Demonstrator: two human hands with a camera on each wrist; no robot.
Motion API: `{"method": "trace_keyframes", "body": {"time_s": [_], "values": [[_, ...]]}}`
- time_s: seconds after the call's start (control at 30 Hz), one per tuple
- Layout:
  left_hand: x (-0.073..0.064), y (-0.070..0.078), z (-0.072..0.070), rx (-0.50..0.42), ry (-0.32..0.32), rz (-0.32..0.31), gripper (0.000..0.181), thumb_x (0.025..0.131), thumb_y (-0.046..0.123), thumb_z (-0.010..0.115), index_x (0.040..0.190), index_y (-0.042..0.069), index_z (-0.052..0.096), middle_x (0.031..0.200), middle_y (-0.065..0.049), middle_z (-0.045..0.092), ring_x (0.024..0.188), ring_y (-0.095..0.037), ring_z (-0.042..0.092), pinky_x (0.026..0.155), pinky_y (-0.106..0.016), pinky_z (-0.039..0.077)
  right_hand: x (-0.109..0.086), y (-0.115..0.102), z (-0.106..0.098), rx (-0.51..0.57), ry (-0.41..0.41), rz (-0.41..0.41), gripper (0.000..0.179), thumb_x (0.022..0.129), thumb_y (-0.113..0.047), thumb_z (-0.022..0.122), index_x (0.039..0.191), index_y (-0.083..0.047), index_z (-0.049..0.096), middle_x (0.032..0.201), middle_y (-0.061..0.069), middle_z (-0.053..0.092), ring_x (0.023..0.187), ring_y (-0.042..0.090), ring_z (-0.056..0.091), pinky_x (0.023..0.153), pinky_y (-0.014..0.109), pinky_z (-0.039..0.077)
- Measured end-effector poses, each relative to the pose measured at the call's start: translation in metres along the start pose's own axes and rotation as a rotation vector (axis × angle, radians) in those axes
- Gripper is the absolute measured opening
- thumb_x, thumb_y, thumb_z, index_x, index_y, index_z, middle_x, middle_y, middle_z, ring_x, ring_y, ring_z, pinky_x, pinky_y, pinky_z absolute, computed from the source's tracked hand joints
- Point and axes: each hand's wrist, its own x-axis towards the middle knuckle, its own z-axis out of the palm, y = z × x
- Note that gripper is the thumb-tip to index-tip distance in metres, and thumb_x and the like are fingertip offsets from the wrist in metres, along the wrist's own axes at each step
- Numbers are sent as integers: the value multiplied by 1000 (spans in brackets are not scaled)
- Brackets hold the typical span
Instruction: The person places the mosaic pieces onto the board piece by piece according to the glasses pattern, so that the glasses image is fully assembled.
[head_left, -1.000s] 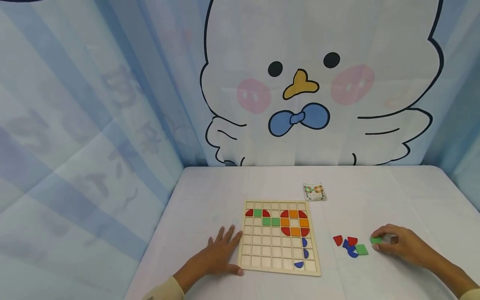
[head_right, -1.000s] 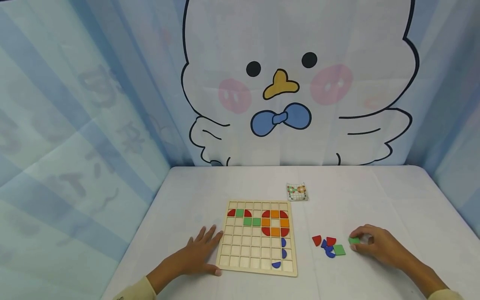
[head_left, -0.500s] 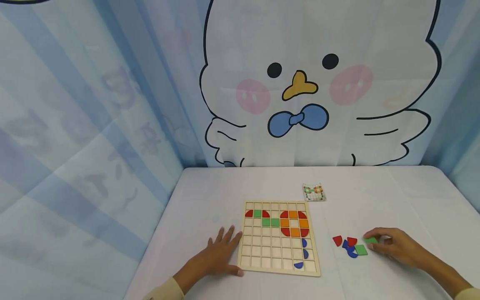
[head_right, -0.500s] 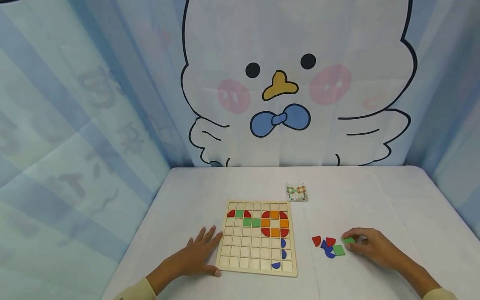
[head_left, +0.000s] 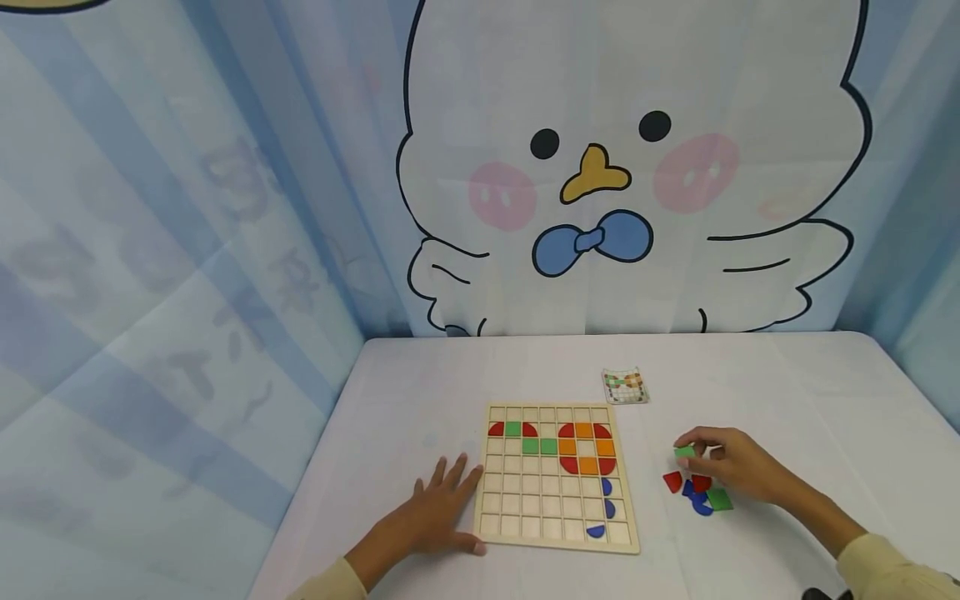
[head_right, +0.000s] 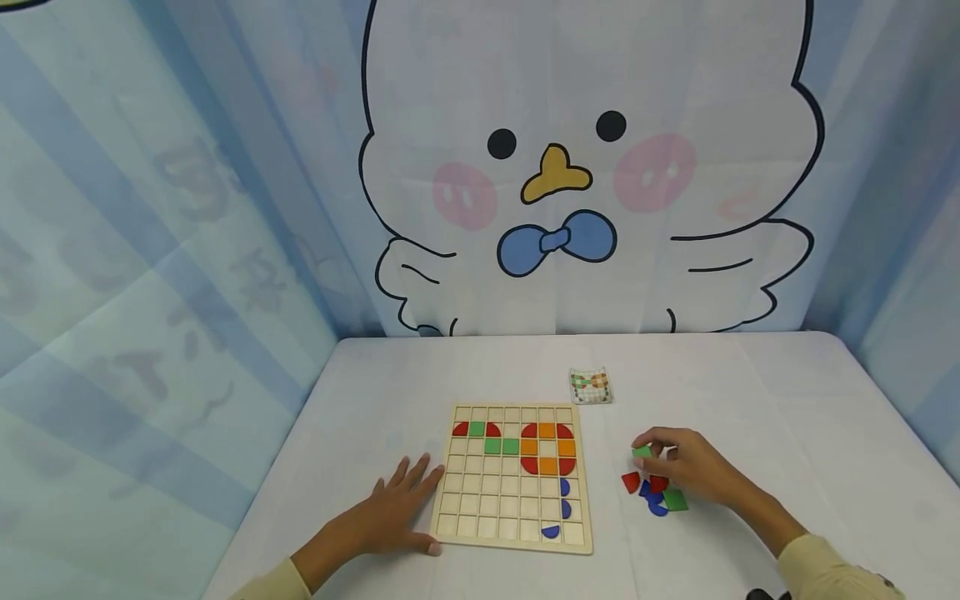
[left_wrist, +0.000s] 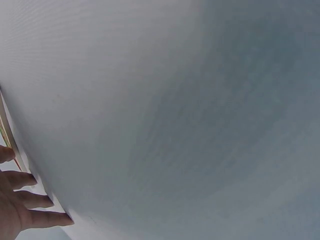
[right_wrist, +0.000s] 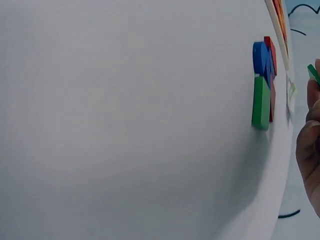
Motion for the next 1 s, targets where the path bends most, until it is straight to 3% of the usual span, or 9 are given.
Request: {"method": "trace_keyframes", "body": {"time_s": [0.2, 0.4, 0.6, 0.87, 1.0], "values": [[0, 0, -1, -3, -3, 2, 111, 72, 72, 74, 160, 23, 27, 168, -13, 17, 152, -48, 15, 109, -74, 28, 18, -19, 13, 56, -61, -12, 37, 90, -27, 76, 118, -3, 71, 85, 4, 61, 54, 20, 57, 50, 28, 51], [-1, 0, -1, -8, -10, -11, 112, 71, 72, 74, 160, 24, 27, 168, -13, 17, 152, -48, 14, 110, -74, 28, 28, -31, 22, 117, -123, -57, 39, 91, -21, 75, 122, 1, 68, 92, 7, 59, 54, 15, 56, 50, 27, 52], [-3, 0, -3, -2, -10, 1, 111, 72, 72, 74, 160, 22, 27, 168, -14, 17, 152, -48, 15, 109, -74, 29, 40, -40, 34, 109, -170, -93, 39, 91, -17, 73, 126, 0, 67, 96, 6, 59, 53, 9, 51, 48, 23, 46], [-5, 0, -4, -15, -7, 28, 110, 74, 70, 73, 160, 20, 27, 168, -17, 16, 151, -50, 15, 108, -75, 28, 61, -56, 49, 116, -187, -186, 37, 92, -17, 73, 124, -1, 67, 93, 4, 59, 56, 6, 51, 52, 22, 48], [-3, -1, -2, -9, -6, 23, 110, 74, 71, 72, 160, 22, 26, 168, -15, 15, 152, -49, 14, 109, -74, 28, 72, -64, 57, 63, -152, -255, 32, 91, -17, 74, 120, -5, 69, 92, 1, 59, 70, 5, 53, 59, 21, 49]]}}
